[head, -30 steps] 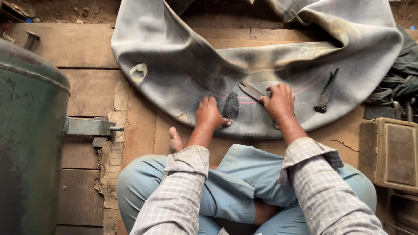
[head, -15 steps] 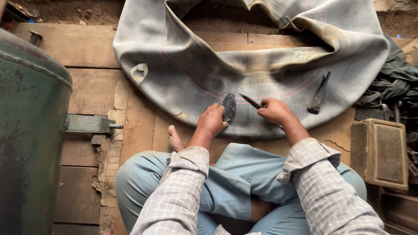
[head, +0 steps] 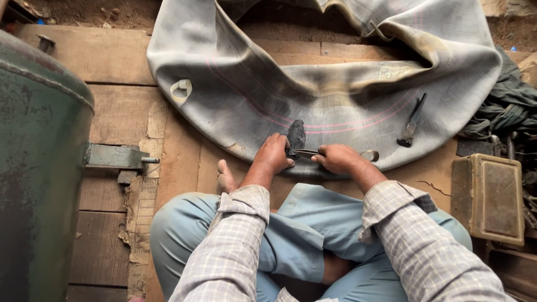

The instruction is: The person sits on the ground repairing a large rubber tire inner tube. They apply liquid from a small container onto a marked spot, scrape and rough the rubber with a hand tool, pick at the patch area with scissors, and press and smooth the patch by hand.

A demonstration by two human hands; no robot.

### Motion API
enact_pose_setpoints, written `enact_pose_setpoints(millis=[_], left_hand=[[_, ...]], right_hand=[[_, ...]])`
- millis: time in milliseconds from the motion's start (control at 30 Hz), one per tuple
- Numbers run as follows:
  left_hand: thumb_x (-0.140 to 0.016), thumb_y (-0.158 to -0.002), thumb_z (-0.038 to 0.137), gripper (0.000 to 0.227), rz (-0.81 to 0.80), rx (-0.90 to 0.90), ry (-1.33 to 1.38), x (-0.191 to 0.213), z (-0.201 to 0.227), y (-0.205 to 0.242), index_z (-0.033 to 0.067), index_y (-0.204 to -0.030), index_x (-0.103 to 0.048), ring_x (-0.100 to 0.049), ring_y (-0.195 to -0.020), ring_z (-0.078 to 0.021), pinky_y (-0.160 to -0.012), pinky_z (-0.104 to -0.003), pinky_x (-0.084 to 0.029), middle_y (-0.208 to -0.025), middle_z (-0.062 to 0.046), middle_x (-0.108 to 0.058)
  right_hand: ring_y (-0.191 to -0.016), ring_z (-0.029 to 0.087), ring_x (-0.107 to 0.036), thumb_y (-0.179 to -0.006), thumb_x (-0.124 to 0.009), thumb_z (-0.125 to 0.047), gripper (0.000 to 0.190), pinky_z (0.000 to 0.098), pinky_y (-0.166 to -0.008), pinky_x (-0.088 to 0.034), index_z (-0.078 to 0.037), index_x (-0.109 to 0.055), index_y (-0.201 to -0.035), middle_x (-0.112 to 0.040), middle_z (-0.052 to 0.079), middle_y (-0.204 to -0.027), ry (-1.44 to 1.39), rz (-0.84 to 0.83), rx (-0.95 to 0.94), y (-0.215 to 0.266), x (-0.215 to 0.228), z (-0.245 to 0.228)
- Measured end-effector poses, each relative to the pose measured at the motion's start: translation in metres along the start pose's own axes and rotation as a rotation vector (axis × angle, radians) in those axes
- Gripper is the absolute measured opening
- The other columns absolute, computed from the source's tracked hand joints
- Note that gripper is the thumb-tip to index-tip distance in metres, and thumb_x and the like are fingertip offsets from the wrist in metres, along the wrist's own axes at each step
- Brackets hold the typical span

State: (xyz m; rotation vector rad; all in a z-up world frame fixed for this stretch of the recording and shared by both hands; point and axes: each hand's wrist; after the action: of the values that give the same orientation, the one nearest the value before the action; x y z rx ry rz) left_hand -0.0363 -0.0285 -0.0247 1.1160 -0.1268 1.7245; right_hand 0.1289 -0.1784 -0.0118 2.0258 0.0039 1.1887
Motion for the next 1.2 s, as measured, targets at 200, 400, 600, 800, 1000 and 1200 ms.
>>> enact_pose_setpoints(millis=[200, 400, 600, 800, 1000, 1200], left_hand=[[-0.095, -0.069, 0.027, 0.058, -0.029, 0.036, -0.009, 0.005, 0.004, 0.002, 0.0154, -0.116, -0.062, -0.050, -0.131, -0.0217, -0.108, -0.037, -0.046, -0.127, -0.001, -0.057], [-0.087, -0.077, 0.015, 0.024, 0.050, 0.004, 0.172, -0.026, -0.030, -0.033, 0.0126, -0.095, -0.072, -0.065, -0.112, -0.0279, -0.098, -0.038, -0.055, -0.115, -0.008, -0.066], [-0.088, -0.073, 0.015, 0.023, 0.136, 0.083, 0.197, -0.024, -0.015, -0.026, 0.0110, -0.087, -0.071, -0.065, -0.109, -0.0274, -0.095, -0.039, -0.054, -0.109, -0.006, -0.067], [-0.088, -0.070, 0.014, 0.029, 0.171, 0.037, 0.148, -0.026, -0.019, -0.025, 0.0116, -0.091, -0.069, -0.062, -0.113, -0.0284, -0.096, -0.041, -0.051, -0.109, -0.007, -0.065], [-0.088, -0.072, 0.015, 0.029, 0.136, 0.034, 0.140, -0.026, -0.019, -0.029, 0.0117, -0.093, -0.068, -0.062, -0.113, -0.0282, -0.098, -0.040, -0.051, -0.111, -0.006, -0.065], [-0.090, -0.073, 0.017, 0.031, 0.093, 0.050, 0.153, -0.027, -0.022, -0.035, 0.0119, -0.095, -0.068, -0.061, -0.115, -0.0276, -0.099, -0.039, -0.051, -0.113, -0.006, -0.065]], right_hand=[[-0.106, 0.039, -0.067, -0.100, -0.056, -0.048, 0.042, 0.0509, -0.091, -0.051, -0.010, -0.069, -0.111, -0.073, 0.018, -0.104, 0.075, -0.012, 0.017, 0.000, -0.005, -0.004], [-0.089, 0.039, -0.073, -0.096, -0.056, -0.021, 0.017, 0.0504, -0.076, -0.057, -0.007, -0.061, -0.104, -0.074, 0.018, -0.093, 0.266, 0.216, 0.147, 0.022, -0.045, -0.018], [-0.078, 0.034, -0.076, -0.095, -0.052, -0.011, 0.013, 0.0462, -0.067, -0.060, -0.002, -0.058, -0.105, -0.074, 0.018, -0.087, 0.429, 0.328, 0.165, 0.010, -0.070, -0.015], [-0.093, 0.039, -0.071, -0.099, -0.054, -0.023, 0.020, 0.0499, -0.080, -0.056, -0.009, -0.060, -0.112, -0.072, 0.019, -0.099, 0.180, 0.140, 0.049, 0.011, -0.033, -0.004], [-0.098, 0.044, -0.069, -0.097, -0.055, -0.032, 0.029, 0.0523, -0.086, -0.052, -0.008, -0.057, -0.113, -0.072, 0.024, -0.098, -0.241, 0.087, 0.016, 0.009, 0.002, -0.003], [-0.104, 0.045, -0.065, -0.100, -0.050, -0.046, 0.041, 0.0536, -0.088, -0.050, -0.009, -0.063, -0.113, -0.071, 0.024, -0.103, -0.124, 0.115, 0.036, 0.001, -0.010, -0.028]])
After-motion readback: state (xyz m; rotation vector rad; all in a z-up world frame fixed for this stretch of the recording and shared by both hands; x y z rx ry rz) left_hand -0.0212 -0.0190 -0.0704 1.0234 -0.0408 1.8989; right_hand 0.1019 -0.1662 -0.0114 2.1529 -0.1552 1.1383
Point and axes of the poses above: each hand's wrist, its own y-axis away from the middle knuckle, its own x-axis out of the back of the hand, z = x × y
